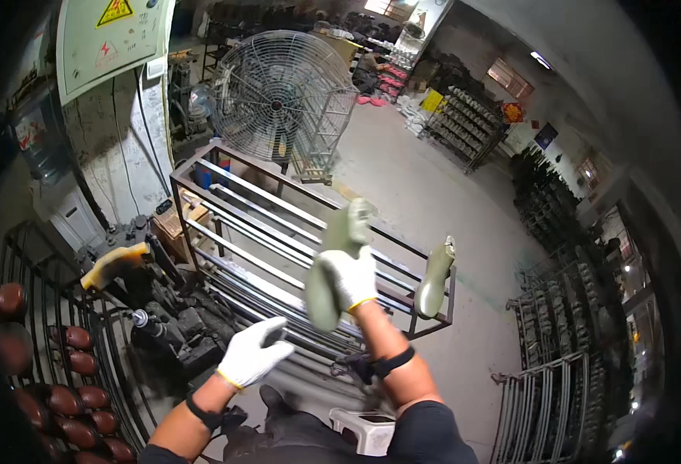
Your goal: The person picks up a shoe from a rack, presses it onto a machine, and then removes the green shoe last from inside and places it onto a separate rack, repeating this process for several shoes.
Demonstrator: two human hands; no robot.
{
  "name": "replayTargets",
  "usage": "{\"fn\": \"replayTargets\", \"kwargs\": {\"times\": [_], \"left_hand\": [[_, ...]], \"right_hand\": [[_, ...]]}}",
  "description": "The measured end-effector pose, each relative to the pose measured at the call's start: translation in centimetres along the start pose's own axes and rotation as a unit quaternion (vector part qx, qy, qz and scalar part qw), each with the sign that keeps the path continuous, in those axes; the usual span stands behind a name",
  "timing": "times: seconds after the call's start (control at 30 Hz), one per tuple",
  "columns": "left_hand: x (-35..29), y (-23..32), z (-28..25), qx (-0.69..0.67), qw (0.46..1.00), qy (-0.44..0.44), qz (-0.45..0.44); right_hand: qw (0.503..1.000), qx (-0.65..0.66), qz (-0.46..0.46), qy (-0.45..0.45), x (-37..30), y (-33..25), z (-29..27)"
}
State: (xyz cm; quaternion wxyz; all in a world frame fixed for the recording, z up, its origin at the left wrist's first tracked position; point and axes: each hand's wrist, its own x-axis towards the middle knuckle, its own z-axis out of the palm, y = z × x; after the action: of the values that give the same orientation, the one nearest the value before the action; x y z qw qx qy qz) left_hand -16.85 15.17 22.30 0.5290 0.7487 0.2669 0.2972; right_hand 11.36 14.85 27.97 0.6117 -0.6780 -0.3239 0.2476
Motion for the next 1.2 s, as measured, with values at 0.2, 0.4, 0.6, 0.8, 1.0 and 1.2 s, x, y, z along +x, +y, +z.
{"fn": "replayTargets", "kwargs": {"times": [0.2,0.4,0.6,0.8,1.0,1.2], "left_hand": [[-12.5,-2.3,-15.6,0.233,0.874,0.391,-0.169],[-24.1,5.3,-36.7,0.57,0.384,0.694,-0.216],[-12.0,-0.6,-44.8,0.547,0.595,0.499,-0.311],[9.2,-2.8,-33.7,0.418,0.866,0.253,-0.103],[5.3,0.4,-29.1,0.315,0.94,0.117,-0.056],[0.4,2.0,-20.1,0.187,0.982,-0.005,-0.023]], "right_hand": [[0.825,-0.547,-0.009,0.145,7.2,2.5,-14.2],[0.852,-0.469,-0.163,0.166,11.1,11.5,-31.6],[0.793,-0.466,-0.381,-0.092,2.3,5.3,2.8],[0.879,-0.217,-0.324,-0.276,-10.1,4.2,12.0],[0.866,-0.073,-0.137,-0.476,-19.0,2.1,17.7],[0.839,0.154,-0.081,-0.515,-28.3,-5.8,25.4]]}}
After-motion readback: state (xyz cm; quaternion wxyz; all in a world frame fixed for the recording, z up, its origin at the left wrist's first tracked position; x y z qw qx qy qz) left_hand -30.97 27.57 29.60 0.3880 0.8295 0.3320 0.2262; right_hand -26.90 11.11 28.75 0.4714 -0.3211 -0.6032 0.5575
